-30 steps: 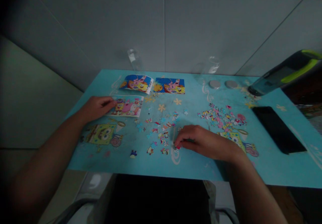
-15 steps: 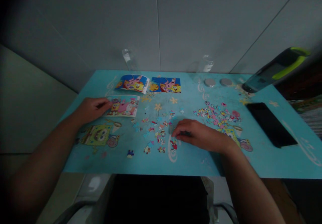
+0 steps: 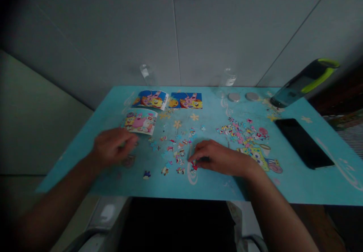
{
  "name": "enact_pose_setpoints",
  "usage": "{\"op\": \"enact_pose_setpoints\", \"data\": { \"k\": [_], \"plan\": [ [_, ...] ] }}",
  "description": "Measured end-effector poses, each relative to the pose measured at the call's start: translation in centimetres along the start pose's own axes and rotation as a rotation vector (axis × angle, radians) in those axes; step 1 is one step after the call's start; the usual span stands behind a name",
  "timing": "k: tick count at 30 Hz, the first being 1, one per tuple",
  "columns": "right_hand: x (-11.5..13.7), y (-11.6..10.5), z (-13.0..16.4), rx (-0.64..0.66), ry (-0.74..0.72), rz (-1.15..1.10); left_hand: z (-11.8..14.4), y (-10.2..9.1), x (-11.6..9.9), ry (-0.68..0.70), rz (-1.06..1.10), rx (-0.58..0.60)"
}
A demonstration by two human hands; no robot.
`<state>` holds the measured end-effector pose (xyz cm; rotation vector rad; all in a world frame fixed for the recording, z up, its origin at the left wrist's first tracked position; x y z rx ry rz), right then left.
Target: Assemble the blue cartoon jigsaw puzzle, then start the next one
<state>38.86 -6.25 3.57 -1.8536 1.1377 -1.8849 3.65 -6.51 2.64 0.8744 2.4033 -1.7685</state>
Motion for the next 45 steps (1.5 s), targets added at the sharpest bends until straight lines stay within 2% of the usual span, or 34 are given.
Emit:
{"op": "enact_pose_setpoints", "data": {
  "k": [2,4,6,8,11,14,18,32,45],
  "plan": [
    [0.0,0.1,0.0,-0.008,-0.006,0.014,1.9,1.1,-6.9,0.25,0.042,0.012],
    [-0.1,0.2,0.0,-0.029,-0.011,0.025,3.7,2.9,-12.6,0.319,0.071,0.08],
    [-0.2,0.3,0.0,-0.042,-0.009,0.039,5.0,4.9,-16.1,0.284,0.11,0.075],
    [-0.3,0.5,0.1,-0.043,0.0,0.052,5.9,6.7,-17.5,0.207,0.088,0.051],
    [-0.5,0.7,0.1,-0.045,0.013,0.069,6.8,8.5,-17.4,0.108,0.071,0.03],
    [-0.6,0.8,0.1,-0.056,0.026,0.082,7.4,9.2,-17.1,0.063,0.061,0.007],
    [-0.9,0.8,0.1,-0.054,0.049,0.071,7.8,9.1,-17.3,0.056,0.003,-0.026],
    [-0.5,0.7,0.1,-0.066,0.046,-0.01,7.5,9.0,-17.2,0.069,0.029,0.02],
    [-0.3,0.9,-0.2,-0.051,0.023,0.017,7.2,8.7,-17.4,0.035,-0.057,0.054]
  ]
}}
Point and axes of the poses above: each hand's wrist, its own z-axis away from the middle knuckle, its own y-axis out of the palm, x = y × z, the point moved 2 cm from there along -z, towards the middle knuckle, and after that the axes turned 15 degrees about -y, right-handed, at the moved point
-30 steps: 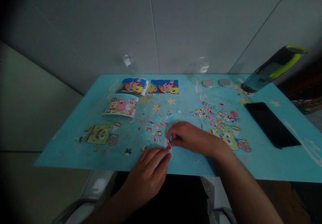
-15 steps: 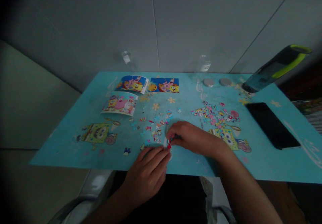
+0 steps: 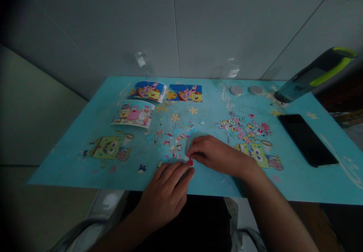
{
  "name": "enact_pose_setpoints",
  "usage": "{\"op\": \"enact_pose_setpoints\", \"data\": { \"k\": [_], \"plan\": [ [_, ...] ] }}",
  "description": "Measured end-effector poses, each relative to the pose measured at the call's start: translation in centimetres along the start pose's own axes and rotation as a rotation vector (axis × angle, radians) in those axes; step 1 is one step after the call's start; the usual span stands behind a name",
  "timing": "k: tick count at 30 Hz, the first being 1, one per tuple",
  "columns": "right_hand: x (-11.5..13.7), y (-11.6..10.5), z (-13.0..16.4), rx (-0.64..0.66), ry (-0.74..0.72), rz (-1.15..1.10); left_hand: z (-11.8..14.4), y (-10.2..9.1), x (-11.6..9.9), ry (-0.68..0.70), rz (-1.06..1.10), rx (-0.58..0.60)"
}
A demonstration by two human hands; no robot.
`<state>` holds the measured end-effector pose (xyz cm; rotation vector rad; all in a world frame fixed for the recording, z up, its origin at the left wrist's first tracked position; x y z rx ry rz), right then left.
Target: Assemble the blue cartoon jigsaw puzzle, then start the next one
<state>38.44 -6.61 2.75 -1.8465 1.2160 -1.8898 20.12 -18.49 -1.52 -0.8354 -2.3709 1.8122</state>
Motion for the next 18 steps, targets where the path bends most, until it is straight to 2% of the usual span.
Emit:
{"op": "enact_pose_setpoints", "data": {
  "k": [18],
  "plan": [
    [0.26,-0.08,0.38,-0.004,0.065,0.024,0.2,0.34,0.04,-0.005,-0.003,-0.016]
  ]
}}
Point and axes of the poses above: each hand's wrist, its own z-axis away from the middle knuckle, its own y-axis out of the palm, x = y × z, the point moved 2 cm from there along -z, towards the middle knuckle, and after that the axes turned 15 degrees about -y, right-handed, at the moved point
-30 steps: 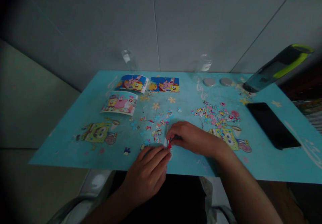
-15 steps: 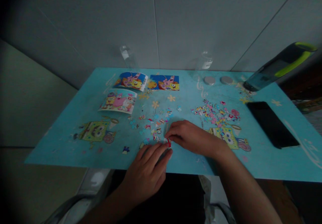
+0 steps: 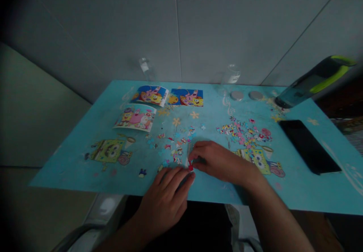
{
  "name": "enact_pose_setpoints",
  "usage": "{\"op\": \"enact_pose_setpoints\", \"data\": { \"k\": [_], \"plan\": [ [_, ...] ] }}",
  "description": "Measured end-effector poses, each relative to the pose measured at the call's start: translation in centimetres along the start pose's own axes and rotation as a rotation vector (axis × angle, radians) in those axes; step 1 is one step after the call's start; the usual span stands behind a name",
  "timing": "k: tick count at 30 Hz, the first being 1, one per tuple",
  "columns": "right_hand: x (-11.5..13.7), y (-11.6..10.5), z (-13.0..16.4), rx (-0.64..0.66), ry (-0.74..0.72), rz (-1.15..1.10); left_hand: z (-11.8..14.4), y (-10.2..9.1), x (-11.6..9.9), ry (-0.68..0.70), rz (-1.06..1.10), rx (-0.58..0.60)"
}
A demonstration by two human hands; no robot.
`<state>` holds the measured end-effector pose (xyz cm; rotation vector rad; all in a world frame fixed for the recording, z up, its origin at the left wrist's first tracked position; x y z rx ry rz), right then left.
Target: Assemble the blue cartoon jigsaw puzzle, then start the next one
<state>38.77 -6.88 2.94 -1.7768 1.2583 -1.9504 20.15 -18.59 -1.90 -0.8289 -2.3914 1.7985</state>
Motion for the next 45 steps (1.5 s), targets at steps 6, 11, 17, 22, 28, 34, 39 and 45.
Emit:
{"op": "enact_pose_setpoints", "data": {
  "k": [6,11,17,22,28,34,39,45],
  "plan": [
    [0.2,0.1,0.0,0.002,0.019,0.041,0.2,0.4,0.0,0.002,-0.014,-0.03],
    [0.4,0.2,0.0,0.002,0.034,0.034,0.3,0.5,0.0,0.001,-0.017,-0.057],
    [0.2,0.3,0.1,-0.01,0.046,0.016,0.3,0.7,0.0,-0.003,-0.012,-0.052],
    [0.2,0.4,0.1,0.0,0.042,0.017,0.4,0.8,0.0,0.009,-0.025,-0.043],
    [0.2,0.5,0.1,-0.011,0.035,0.002,0.2,0.6,-0.1,0.003,-0.03,-0.058],
    [0.2,0.7,0.0,-0.039,0.067,-0.04,0.4,0.8,-0.1,-0.003,-0.026,-0.054],
    [0.1,0.9,-0.5,-0.06,0.052,-0.009,0.3,0.7,-0.1,-0.012,-0.042,-0.056],
    [-0.4,1.2,-0.5,-0.108,0.061,-0.004,0.0,0.7,-0.1,-0.037,-0.033,-0.048]
  ]
}}
Point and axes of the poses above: each hand's wrist, its own z-axis away from the middle knuckle, its own y-axis out of the palm, x = y × z, the point moved 2 cm from there along -z, towards the middle knuckle, and after that the axes turned 15 degrees about -y, right-handed, at the moved point
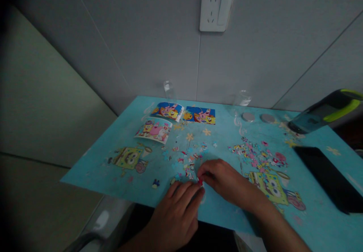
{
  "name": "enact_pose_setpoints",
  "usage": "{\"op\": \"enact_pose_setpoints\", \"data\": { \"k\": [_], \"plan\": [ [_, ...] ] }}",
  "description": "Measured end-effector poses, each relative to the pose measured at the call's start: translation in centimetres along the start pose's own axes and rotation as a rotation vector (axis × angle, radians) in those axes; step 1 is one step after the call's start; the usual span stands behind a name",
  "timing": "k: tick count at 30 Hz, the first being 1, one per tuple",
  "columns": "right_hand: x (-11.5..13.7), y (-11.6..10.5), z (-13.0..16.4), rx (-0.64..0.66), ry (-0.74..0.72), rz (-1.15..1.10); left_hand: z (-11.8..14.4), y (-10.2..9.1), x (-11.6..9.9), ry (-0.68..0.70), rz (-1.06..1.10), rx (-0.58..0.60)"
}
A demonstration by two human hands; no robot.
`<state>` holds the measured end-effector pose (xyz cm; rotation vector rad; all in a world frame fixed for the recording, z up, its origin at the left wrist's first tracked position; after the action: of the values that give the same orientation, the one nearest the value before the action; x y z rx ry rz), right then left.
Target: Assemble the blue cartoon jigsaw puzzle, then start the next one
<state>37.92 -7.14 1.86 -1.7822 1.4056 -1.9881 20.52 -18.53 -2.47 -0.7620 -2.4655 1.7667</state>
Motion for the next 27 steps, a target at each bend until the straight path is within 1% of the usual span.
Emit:
{"op": "enact_pose_setpoints", "data": {
  "k": [2,6,9,13,15,20,23,25,27],
  "plan": [
    [0.0,0.0,0.0,-0.009,-0.012,0.005,0.0,0.0,-0.1,-0.017,0.0,0.001],
    [0.2,-0.1,0.1,0.022,-0.048,0.019,-0.1,-0.2,-0.2,-0.019,-0.001,0.002],
    [0.4,-0.4,0.2,0.021,-0.006,0.022,-0.2,-0.3,-0.2,-0.012,-0.001,-0.004],
    [0.1,-1.0,0.4,-0.056,0.075,0.046,-0.2,-0.3,-0.1,0.007,-0.015,0.02],
    [-0.2,-1.2,0.3,-0.065,0.09,0.071,-0.2,-0.4,-0.1,0.017,-0.021,0.021],
    [-1.0,-1.2,0.0,-0.069,0.059,0.15,-0.2,-0.8,-0.2,0.004,-0.025,0.011],
    [-1.3,-1.1,-0.1,-0.089,0.022,0.188,-0.4,-0.9,-0.3,0.021,-0.011,0.014],
    [-1.4,-1.1,-0.1,-0.102,0.004,0.202,-0.5,-0.9,-0.2,0.035,0.003,-0.02],
    [-1.5,-1.1,-0.1,-0.098,-0.01,0.214,-0.4,-1.3,0.1,0.048,0.026,-0.095]
  ]
}}
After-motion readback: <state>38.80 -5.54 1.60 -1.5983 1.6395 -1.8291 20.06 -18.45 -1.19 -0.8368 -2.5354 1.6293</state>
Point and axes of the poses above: each hand's wrist, its own z-axis away from the middle knuckle, its own y-axis out of the palm, x = y × z, the point moved 2 cm from there along -z, towards the middle knuckle, and after that the axes turned 15 degrees about -y, right-handed, at the moved point
